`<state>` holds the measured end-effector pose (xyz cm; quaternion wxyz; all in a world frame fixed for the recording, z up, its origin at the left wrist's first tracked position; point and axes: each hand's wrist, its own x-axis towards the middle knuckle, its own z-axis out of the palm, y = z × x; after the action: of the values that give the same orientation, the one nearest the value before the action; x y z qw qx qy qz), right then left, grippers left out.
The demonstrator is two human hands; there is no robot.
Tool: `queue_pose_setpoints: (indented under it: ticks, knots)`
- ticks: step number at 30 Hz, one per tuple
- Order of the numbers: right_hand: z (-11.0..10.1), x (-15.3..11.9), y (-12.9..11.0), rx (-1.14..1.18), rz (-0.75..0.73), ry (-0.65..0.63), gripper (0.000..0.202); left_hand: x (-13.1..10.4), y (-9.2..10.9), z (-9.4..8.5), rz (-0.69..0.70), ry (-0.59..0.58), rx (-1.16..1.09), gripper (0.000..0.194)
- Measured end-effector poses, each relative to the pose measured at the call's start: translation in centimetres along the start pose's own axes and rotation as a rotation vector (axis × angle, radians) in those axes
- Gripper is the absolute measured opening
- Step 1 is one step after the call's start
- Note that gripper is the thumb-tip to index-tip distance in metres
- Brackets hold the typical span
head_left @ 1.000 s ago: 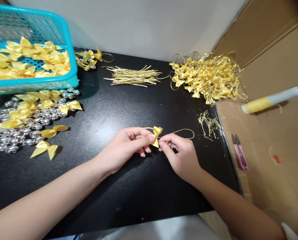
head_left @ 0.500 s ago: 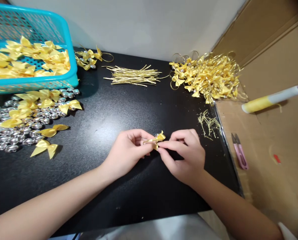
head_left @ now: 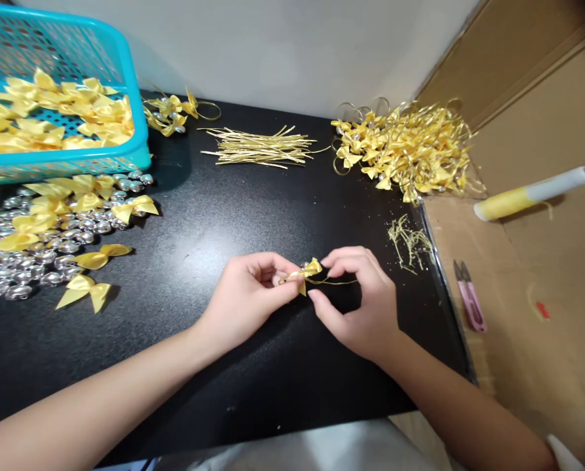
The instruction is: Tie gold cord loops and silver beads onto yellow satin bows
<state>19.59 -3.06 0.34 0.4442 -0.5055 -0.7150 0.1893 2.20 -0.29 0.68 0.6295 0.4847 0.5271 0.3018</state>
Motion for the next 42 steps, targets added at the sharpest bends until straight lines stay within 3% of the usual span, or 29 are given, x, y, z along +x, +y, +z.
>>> queue_pose_setpoints:
  ticks: [5,12,18,21,24,27,29,32,36,39,42]
  knots:
    - [0.8,-0.5,0.4,0.033,0.143,0.002,0.044,0.1,0.2,0.0,-0.006,0.011,-0.01,0.014]
    - [0.9,-0.5,0.3,0.008,0.138,-0.068,0.016,0.2,0.6,-0.2,-0.017,0.019,-0.027,0.015]
    - [-1.6,0.5,0.8,0.408,0.15,-0.189,0.017,0.4,0.6,-0.4,-0.047,0.041,-0.037,0.017]
    - [-2.4,0.8,1.3,0.52,0.144,-0.136,0.014,0.6,0.5,-0.5,-0.075,0.042,-0.051,0.017]
    - [-1.8,0.8,1.3,0.273,0.095,-0.074,0.013,0.7,0.4,-0.6,-0.084,0.042,-0.059,0.015]
    - [-0.4,0.4,0.8,-0.065,0.009,-0.113,0.012,0.7,0.5,-0.6,-0.077,0.026,-0.043,0.014]
    - [0.2,0.2,0.6,-0.157,-0.025,-0.145,0.007,0.6,0.6,-0.6,-0.072,0.013,-0.019,0.013]
    - [0.1,0.2,0.5,-0.141,-0.029,-0.183,0.008,0.6,0.6,-0.7,-0.072,0.008,-0.002,0.013]
    - [-1.9,1.3,0.9,0.057,-0.018,-0.202,0.011,0.7,0.4,-0.7,-0.097,0.028,-0.05,0.015]
    - [-3.2,2.0,1.6,0.106,-0.029,-0.139,0.016,0.7,0.4,-0.7,-0.104,0.039,-0.087,0.014]
    - [-3.4,1.9,1.9,-0.044,-0.051,0.023,0.012,0.7,0.4,-0.7,-0.105,0.047,-0.094,0.014]
